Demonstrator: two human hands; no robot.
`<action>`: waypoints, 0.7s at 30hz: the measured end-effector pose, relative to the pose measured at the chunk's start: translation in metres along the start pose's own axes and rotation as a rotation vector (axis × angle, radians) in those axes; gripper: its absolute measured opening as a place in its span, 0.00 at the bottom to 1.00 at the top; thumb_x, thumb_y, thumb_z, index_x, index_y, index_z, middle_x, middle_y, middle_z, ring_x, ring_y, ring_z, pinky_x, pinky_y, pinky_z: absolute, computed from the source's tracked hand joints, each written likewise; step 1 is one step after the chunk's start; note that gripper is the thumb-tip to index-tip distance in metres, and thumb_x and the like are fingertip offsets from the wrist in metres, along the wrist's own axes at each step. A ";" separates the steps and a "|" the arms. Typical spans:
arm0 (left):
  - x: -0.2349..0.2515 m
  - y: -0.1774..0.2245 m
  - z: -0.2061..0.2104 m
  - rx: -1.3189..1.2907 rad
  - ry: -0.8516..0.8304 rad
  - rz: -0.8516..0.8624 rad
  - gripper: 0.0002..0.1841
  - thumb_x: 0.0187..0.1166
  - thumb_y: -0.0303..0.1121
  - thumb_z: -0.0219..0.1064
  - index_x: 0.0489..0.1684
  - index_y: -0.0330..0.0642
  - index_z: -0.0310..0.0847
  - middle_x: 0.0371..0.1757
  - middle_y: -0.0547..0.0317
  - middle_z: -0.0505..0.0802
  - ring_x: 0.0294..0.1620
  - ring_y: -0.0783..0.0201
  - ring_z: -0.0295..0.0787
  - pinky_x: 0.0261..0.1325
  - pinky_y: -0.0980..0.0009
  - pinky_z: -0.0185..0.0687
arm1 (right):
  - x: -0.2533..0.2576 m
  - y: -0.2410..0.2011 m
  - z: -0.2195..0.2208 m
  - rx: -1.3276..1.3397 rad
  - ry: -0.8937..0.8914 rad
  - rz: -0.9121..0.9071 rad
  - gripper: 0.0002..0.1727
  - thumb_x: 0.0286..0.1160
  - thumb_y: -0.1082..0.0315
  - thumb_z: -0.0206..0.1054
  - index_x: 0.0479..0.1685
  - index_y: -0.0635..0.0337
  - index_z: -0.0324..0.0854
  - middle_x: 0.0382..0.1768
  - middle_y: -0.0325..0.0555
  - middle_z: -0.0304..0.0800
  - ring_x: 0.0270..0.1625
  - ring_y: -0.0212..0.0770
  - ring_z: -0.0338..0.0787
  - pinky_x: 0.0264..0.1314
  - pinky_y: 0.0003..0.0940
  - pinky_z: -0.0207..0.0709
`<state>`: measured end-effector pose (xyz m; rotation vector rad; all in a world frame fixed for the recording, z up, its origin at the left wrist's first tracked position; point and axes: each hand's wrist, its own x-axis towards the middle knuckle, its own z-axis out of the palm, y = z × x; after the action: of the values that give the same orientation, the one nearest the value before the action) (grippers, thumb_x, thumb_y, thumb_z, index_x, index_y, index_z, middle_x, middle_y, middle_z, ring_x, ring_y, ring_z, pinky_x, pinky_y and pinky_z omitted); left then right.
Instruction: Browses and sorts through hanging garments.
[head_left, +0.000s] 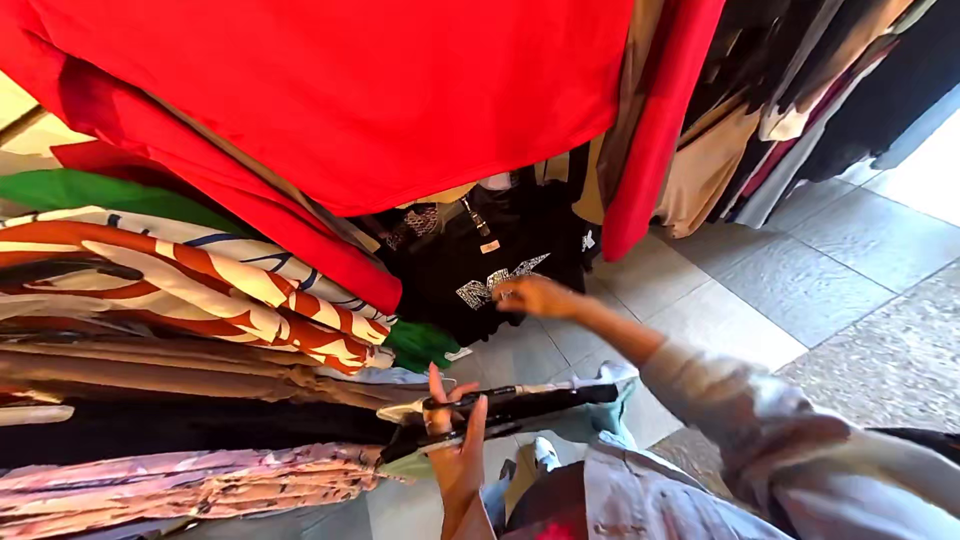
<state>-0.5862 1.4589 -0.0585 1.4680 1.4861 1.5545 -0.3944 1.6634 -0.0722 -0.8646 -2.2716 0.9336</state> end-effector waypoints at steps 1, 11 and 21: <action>-0.005 -0.006 -0.006 0.064 -0.033 0.047 0.43 0.73 0.29 0.70 0.88 0.21 0.49 0.63 0.48 0.92 0.63 0.71 0.88 0.70 0.75 0.79 | 0.014 0.016 -0.018 -0.078 0.117 0.089 0.18 0.79 0.74 0.67 0.66 0.70 0.83 0.64 0.66 0.88 0.69 0.63 0.87 0.75 0.61 0.75; -0.027 0.005 -0.014 0.015 -0.058 -0.089 0.47 0.75 0.22 0.63 0.90 0.22 0.29 0.31 0.68 0.90 0.31 0.82 0.87 0.42 0.83 0.84 | 0.032 0.039 -0.102 -0.122 -0.112 0.708 0.42 0.93 0.39 0.41 0.61 0.77 0.81 0.58 0.76 0.84 0.62 0.71 0.84 0.66 0.70 0.71; -0.016 0.010 0.002 0.051 -0.151 -0.126 0.47 0.74 0.21 0.59 0.88 0.19 0.23 0.31 0.68 0.89 0.29 0.82 0.87 0.39 0.82 0.86 | -0.045 -0.039 0.027 0.122 0.308 0.542 0.33 0.85 0.63 0.63 0.88 0.64 0.61 0.69 0.69 0.81 0.62 0.68 0.89 0.59 0.67 0.82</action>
<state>-0.5773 1.4424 -0.0545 1.4563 1.5081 1.3120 -0.3970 1.5984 -0.0691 -1.4938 -1.7268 1.0617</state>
